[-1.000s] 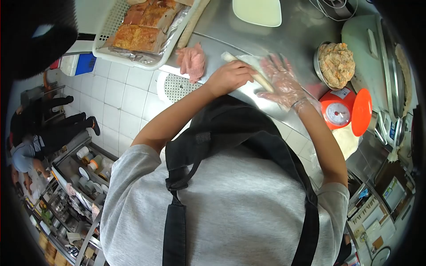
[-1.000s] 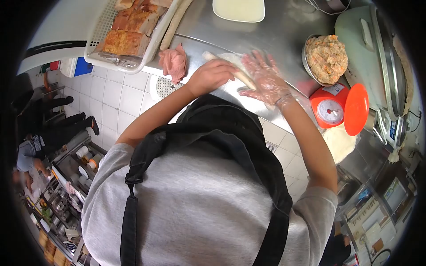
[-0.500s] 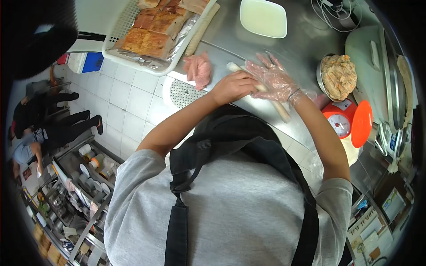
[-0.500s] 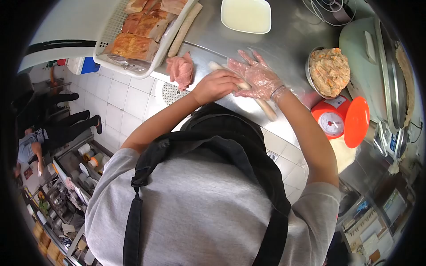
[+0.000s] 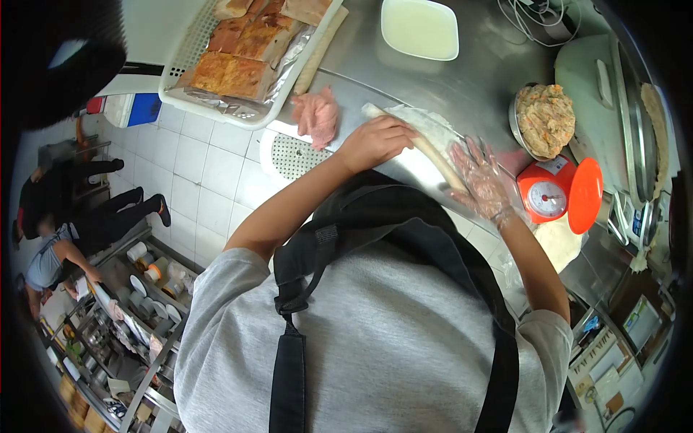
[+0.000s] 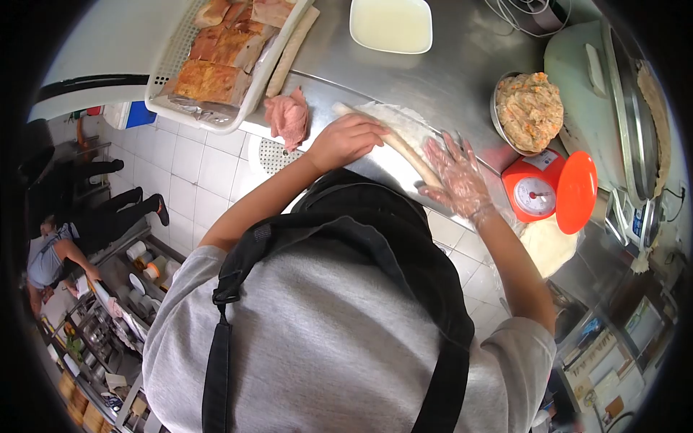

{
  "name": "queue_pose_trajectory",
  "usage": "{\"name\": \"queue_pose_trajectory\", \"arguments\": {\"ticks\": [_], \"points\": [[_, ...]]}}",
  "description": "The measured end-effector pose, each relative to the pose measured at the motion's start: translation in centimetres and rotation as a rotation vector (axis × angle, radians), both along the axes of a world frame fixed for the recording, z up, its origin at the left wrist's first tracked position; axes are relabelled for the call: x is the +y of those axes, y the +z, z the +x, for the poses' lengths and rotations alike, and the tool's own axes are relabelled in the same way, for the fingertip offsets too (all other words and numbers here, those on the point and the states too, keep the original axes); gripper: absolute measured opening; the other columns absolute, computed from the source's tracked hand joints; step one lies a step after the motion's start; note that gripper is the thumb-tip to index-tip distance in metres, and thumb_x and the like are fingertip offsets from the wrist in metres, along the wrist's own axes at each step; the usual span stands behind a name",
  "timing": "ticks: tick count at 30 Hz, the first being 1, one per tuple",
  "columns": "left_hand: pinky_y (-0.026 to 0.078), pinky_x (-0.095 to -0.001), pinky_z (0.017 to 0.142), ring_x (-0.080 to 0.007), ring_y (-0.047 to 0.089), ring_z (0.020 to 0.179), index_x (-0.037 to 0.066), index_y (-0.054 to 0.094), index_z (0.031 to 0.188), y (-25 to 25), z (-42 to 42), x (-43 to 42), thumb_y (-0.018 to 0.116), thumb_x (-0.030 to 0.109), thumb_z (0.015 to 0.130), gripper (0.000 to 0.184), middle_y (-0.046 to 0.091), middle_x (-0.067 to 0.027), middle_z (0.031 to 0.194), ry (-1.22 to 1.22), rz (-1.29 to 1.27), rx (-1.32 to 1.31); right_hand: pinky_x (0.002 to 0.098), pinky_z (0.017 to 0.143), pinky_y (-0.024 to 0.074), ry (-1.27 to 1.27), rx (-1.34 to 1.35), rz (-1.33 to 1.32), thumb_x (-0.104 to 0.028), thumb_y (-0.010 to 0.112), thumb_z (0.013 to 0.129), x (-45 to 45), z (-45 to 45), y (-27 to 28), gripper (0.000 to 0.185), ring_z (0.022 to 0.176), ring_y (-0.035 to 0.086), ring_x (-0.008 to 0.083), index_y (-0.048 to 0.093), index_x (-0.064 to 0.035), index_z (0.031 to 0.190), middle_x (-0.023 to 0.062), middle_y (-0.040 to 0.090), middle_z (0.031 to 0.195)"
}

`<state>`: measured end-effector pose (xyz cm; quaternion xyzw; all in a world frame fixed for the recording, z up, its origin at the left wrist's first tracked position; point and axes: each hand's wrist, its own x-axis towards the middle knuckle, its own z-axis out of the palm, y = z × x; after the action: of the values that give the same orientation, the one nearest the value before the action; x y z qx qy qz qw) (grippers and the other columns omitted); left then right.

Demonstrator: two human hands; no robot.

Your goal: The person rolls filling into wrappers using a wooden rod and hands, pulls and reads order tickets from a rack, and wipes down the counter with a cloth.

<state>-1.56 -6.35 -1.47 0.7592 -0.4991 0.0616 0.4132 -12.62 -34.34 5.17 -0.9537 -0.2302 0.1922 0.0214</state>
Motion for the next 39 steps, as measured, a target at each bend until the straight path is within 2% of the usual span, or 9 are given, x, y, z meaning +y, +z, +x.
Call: {"name": "queue_pose_trajectory", "arguments": {"ticks": [4,5,8,13,23,27,30,34,39], "points": [[0.052,-0.0366,0.091,-0.0224,0.063,0.105,0.010,0.067,0.092,0.4,-0.1,-0.1,0.070,0.006,0.077,0.015,0.070,0.0006,0.112,0.002,0.003,0.006,0.0544,0.123,0.0083,0.025,0.098,-0.034,-0.062,0.056,0.087,-0.7,-1.3,1.7,0.085,0.148,0.025,0.0327,0.037,-0.0085,0.150,0.0080,0.040,0.153],[0.052,-0.0367,0.091,-0.0223,0.063,0.105,0.010,0.067,0.092,0.4,-0.1,-0.1,0.070,0.006,0.077,0.016,0.070,0.0005,0.112,0.005,0.002,0.012,0.0546,0.122,0.0087,-0.119,0.288,0.089,-0.060,0.055,0.088,-0.2,-0.4,2.4,0.083,0.148,0.023,0.0329,0.036,-0.0080,0.151,0.0087,0.040,0.154],[0.051,-0.0368,0.091,-0.0223,0.063,0.104,0.011,0.067,0.093,0.9,-0.1,0.0,0.070,0.005,0.076,0.018,0.070,0.0004,0.112,0.005,0.018,0.000,0.0550,0.122,0.0087,-0.156,-0.076,0.020,-0.060,0.054,0.090,1.8,-0.3,0.8,0.084,0.149,0.021,0.0339,0.035,-0.0071,0.151,0.0094,0.036,0.156],[0.051,-0.0363,0.091,-0.0222,0.063,0.103,0.010,0.067,0.093,0.7,-0.1,-0.2,0.070,0.004,0.076,0.018,0.070,0.0002,0.111,0.013,-0.010,0.001,0.0542,0.123,0.0063,-0.271,0.086,0.027,-0.064,0.055,0.087,0.3,-4.3,1.2,0.091,0.151,0.012,0.0352,0.032,-0.0065,0.153,0.0083,0.030,0.160],[0.051,-0.0369,0.092,-0.0214,0.062,0.103,0.010,0.068,0.096,0.5,-0.1,0.0,0.067,0.007,0.078,0.018,0.070,0.0015,0.110,0.015,-0.014,0.012,0.0541,0.122,0.0147,-0.148,-0.086,0.111,-0.055,0.061,0.088,1.8,-1.2,0.0,0.080,0.147,0.027,0.0329,0.037,-0.0114,0.151,0.0056,0.046,0.150],[0.051,-0.0368,0.091,-0.0217,0.062,0.103,0.010,0.067,0.094,0.6,-0.1,0.1,0.068,0.006,0.078,0.017,0.070,0.0010,0.111,0.015,-0.014,0.021,0.0524,0.121,0.0180,0.029,-0.028,0.117,-0.052,0.062,0.090,-2.8,-3.6,0.3,0.079,0.147,0.027,0.0310,0.035,-0.0112,0.152,0.0024,0.041,0.154],[0.051,-0.0366,0.091,-0.0221,0.063,0.105,0.010,0.067,0.091,0.8,-0.2,-0.2,0.070,0.004,0.076,0.016,0.070,0.0002,0.112,0.013,-0.013,0.040,0.0518,0.121,0.0188,-0.115,-0.153,0.181,-0.052,0.062,0.089,-2.8,-3.6,0.3,0.080,0.147,0.027,0.0316,0.034,-0.0112,0.152,0.0032,0.038,0.156],[0.051,-0.0367,0.092,-0.0224,0.063,0.105,0.010,0.067,0.092,0.6,-0.2,0.1,0.070,0.004,0.076,0.017,0.070,-0.0001,0.112,0.003,-0.001,0.047,0.0515,0.122,0.0161,-0.148,-0.063,0.155,-0.053,0.064,0.086,-0.5,-3.7,-0.2,0.085,0.149,0.023,0.0337,0.032,-0.0102,0.153,0.0048,0.034,0.158],[0.050,-0.0365,0.092,-0.0225,0.063,0.106,0.010,0.067,0.092,0.7,-0.2,-0.1,0.070,0.004,0.076,0.017,0.070,-0.0005,0.112,0.008,0.013,0.036,0.0520,0.123,0.0110,-0.058,0.051,0.066,-0.059,0.062,0.086,-3.6,-5.2,1.5,0.082,0.150,0.020,0.0324,0.036,-0.0170,0.151,0.0045,0.043,0.153]]}}
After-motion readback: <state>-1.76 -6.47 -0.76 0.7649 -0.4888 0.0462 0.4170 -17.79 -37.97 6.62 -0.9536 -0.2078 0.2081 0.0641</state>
